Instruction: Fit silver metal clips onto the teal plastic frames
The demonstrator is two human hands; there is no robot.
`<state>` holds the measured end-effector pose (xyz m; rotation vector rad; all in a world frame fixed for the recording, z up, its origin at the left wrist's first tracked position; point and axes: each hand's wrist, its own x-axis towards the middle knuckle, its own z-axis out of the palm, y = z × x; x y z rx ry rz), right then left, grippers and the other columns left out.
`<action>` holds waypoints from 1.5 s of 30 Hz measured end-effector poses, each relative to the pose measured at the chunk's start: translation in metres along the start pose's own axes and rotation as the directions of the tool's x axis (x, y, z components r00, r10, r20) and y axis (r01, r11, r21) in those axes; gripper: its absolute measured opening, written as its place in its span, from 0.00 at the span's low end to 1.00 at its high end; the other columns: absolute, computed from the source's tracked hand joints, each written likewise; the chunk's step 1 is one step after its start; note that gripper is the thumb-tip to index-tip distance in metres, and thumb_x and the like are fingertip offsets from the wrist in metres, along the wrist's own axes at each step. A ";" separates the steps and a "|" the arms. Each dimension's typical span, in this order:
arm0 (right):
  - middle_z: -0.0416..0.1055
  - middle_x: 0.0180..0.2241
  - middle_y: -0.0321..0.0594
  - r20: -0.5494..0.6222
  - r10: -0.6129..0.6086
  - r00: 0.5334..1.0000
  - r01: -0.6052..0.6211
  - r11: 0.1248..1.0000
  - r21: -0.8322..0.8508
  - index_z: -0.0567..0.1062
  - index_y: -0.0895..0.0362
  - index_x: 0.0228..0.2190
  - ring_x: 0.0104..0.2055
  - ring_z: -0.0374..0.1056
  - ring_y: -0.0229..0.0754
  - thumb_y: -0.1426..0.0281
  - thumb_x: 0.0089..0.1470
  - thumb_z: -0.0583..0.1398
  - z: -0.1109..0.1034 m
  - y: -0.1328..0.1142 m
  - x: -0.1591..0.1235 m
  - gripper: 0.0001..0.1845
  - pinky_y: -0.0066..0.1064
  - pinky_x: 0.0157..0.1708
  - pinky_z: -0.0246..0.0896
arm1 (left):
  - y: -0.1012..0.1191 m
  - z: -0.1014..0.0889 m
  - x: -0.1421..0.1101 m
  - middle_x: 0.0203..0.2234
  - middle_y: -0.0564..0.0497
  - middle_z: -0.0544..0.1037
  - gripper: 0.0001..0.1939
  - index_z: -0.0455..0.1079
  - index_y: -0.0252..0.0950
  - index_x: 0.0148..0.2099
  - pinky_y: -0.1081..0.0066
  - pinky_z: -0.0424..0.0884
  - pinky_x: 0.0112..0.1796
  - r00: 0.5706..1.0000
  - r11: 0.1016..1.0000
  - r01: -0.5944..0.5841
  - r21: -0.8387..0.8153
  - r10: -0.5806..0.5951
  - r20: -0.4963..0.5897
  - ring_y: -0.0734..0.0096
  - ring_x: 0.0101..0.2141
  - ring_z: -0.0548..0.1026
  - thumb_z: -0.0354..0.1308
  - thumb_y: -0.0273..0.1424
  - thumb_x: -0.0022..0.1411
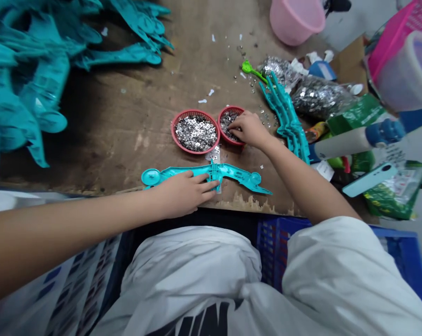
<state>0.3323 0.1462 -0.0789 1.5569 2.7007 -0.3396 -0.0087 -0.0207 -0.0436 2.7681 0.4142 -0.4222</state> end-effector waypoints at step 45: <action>0.92 0.51 0.53 -0.015 -0.029 0.999 0.033 0.929 0.369 0.99 0.49 0.53 0.51 0.87 0.59 0.62 0.78 0.66 -0.036 -0.095 -0.146 0.18 0.50 0.58 0.84 | -0.112 0.011 -0.005 0.76 0.38 0.88 0.31 0.89 0.46 0.75 0.27 0.77 0.71 0.808 0.899 0.404 -0.168 -0.437 -0.396 0.28 0.79 0.80 0.48 0.45 0.93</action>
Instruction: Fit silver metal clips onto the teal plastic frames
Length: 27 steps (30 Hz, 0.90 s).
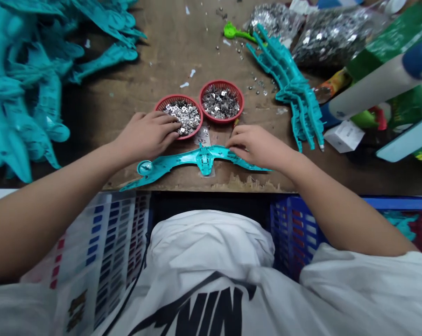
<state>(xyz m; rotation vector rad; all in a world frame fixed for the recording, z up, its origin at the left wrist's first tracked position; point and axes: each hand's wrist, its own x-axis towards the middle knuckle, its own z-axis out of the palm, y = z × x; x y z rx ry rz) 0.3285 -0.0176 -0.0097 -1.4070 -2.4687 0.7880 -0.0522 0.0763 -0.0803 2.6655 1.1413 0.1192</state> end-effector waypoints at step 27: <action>0.95 0.44 0.35 0.113 0.001 0.994 -0.005 0.999 0.035 1.00 0.42 0.50 0.49 0.90 0.57 0.65 0.71 0.73 -0.001 0.039 0.004 0.14 0.45 0.53 0.79 | -0.006 -0.017 0.002 0.70 0.40 0.92 0.29 0.93 0.46 0.67 0.30 0.80 0.71 0.999 1.000 0.012 -0.012 -0.013 -0.038 0.32 0.73 0.86 0.50 0.44 0.90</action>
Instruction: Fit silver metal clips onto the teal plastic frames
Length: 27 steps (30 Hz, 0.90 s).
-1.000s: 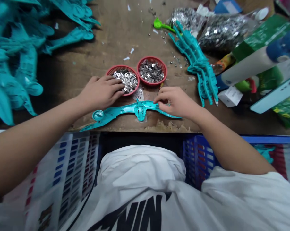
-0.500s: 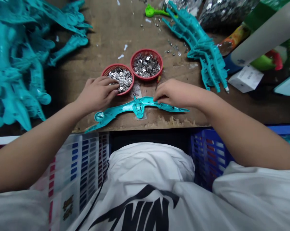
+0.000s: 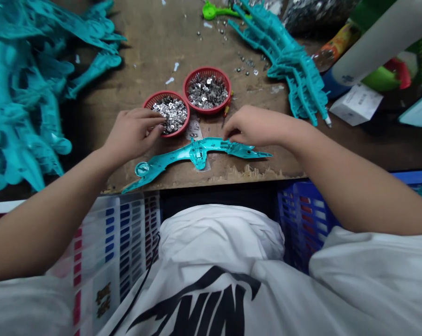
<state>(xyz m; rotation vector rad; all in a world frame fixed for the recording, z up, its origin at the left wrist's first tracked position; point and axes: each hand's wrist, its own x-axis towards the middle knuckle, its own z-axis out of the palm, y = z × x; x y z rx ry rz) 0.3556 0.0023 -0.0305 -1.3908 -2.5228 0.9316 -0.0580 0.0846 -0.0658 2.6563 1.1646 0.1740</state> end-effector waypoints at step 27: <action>0.96 0.47 0.40 0.122 0.075 0.990 -0.066 0.995 -0.077 0.99 0.48 0.56 0.49 0.89 0.54 0.60 0.73 0.74 -0.016 -0.018 -0.002 0.17 0.40 0.50 0.73 | -0.012 0.026 0.013 0.43 0.59 0.95 0.15 0.91 0.44 0.49 0.49 0.86 0.54 0.862 0.755 0.017 -0.656 -0.343 -0.372 0.63 0.43 0.85 0.82 0.48 0.69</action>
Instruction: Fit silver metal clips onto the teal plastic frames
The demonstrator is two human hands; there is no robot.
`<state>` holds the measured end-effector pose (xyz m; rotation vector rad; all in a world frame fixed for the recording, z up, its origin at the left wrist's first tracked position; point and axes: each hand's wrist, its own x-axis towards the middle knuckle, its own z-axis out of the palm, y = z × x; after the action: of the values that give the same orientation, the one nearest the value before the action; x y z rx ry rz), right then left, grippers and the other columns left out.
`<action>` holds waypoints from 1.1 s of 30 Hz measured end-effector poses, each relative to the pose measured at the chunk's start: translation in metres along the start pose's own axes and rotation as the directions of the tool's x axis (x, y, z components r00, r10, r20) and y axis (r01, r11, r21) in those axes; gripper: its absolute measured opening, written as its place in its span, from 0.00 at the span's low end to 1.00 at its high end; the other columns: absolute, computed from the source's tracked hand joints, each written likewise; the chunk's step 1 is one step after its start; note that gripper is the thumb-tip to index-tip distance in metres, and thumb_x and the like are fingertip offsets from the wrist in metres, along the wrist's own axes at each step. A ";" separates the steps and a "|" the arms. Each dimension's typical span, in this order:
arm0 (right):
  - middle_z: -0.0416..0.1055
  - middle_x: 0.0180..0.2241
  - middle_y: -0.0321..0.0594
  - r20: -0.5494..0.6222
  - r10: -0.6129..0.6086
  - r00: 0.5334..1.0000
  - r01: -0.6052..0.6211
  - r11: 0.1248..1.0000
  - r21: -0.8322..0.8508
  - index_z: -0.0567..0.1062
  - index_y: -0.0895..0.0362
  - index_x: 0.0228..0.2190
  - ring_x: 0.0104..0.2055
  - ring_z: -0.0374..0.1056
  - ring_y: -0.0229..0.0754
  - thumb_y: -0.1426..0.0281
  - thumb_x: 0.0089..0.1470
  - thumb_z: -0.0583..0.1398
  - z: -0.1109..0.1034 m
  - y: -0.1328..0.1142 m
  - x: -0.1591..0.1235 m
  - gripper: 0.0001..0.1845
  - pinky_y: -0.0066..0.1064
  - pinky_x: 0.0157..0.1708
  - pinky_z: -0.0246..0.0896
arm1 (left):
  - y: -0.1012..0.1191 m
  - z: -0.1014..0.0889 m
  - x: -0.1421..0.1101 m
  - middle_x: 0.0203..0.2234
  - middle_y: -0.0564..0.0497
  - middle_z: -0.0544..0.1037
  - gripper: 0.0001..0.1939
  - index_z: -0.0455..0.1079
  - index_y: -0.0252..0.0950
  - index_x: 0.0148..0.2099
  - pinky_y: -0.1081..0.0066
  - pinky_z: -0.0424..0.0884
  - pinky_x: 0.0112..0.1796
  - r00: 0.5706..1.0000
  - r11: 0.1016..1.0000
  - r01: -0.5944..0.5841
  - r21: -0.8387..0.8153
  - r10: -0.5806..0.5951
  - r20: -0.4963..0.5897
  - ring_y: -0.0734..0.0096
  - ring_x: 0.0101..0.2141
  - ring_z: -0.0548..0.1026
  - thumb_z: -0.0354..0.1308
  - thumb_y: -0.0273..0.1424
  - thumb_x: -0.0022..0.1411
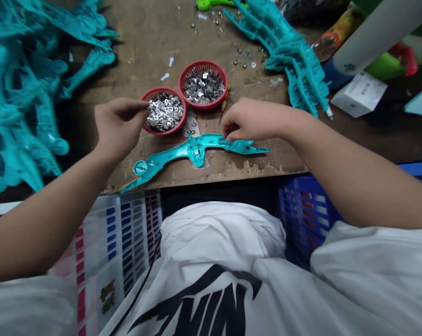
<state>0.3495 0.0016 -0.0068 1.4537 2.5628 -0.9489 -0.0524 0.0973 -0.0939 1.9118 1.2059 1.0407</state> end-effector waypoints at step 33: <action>0.90 0.31 0.45 -0.094 0.228 0.969 -0.214 0.967 0.139 0.99 0.46 0.56 0.41 0.90 0.65 0.47 0.73 0.74 0.045 0.023 0.027 0.23 0.53 0.48 0.87 | 0.050 0.023 -0.055 0.63 0.40 0.94 0.14 0.87 0.42 0.56 0.48 0.88 0.70 0.642 0.887 -0.460 0.026 0.312 0.700 0.45 0.67 0.92 0.58 0.32 0.86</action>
<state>0.3412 0.0073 -0.0629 1.8294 2.3807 -1.0436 -0.0262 0.0251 -0.0788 2.4737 0.4798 0.3023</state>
